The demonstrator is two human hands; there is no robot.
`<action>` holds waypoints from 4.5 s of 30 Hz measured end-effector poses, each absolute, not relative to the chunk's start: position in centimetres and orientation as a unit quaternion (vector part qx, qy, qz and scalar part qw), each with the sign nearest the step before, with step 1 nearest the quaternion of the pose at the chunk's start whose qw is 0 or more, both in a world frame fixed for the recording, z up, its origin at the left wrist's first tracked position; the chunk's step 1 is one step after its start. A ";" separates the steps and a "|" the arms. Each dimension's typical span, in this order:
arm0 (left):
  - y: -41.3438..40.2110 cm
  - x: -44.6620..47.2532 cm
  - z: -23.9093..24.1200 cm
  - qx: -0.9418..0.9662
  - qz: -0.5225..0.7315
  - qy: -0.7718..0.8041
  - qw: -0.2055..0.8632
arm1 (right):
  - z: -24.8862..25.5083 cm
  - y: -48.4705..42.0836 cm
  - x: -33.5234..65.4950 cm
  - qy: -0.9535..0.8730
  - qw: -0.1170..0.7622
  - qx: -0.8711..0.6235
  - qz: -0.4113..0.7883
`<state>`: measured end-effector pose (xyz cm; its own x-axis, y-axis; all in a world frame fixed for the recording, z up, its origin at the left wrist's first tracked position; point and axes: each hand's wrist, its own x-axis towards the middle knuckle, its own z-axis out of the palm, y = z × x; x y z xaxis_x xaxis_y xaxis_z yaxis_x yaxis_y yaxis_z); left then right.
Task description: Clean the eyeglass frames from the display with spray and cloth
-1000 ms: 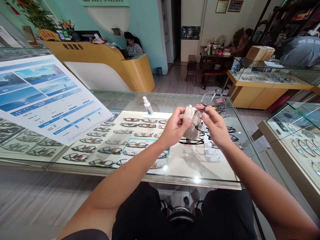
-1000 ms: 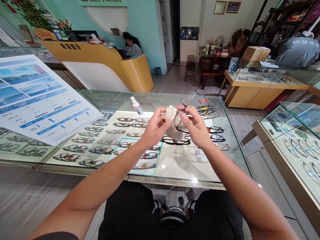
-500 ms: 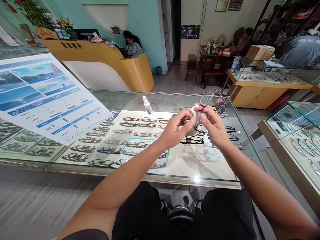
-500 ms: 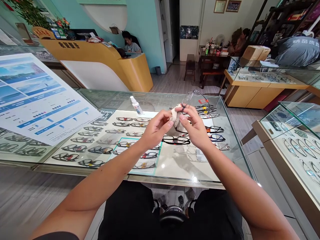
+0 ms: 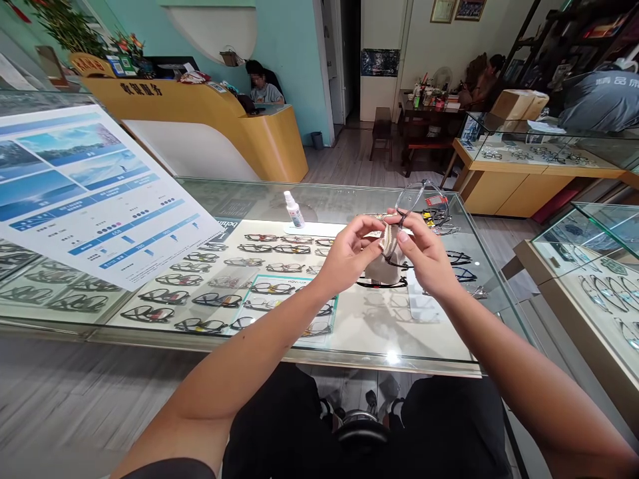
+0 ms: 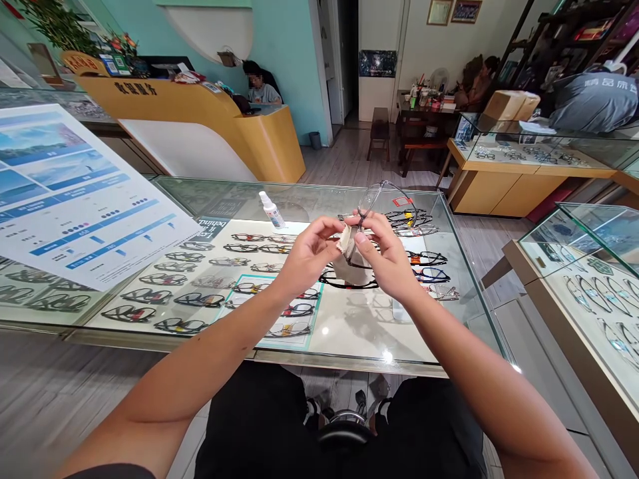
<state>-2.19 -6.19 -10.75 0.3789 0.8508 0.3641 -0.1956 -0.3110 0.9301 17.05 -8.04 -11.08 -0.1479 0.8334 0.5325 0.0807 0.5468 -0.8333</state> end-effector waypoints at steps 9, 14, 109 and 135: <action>-6.1 -2.1 -10.2 0.622 0.488 0.268 0.550 | -11.1 -8.1 17.0 -0.683 0.558 -0.331 0.337; -6.2 -1.9 -10.2 0.553 0.473 0.271 0.630 | -10.8 -8.4 16.7 -0.682 0.563 -0.317 0.342; -6.6 -2.3 -10.4 0.638 0.388 0.264 0.611 | -10.8 -8.1 17.3 -0.562 0.532 -0.342 0.533; -5.9 -3.3 -10.0 0.638 0.304 0.250 0.662 | -10.4 -8.2 17.3 -0.498 0.524 -0.354 0.594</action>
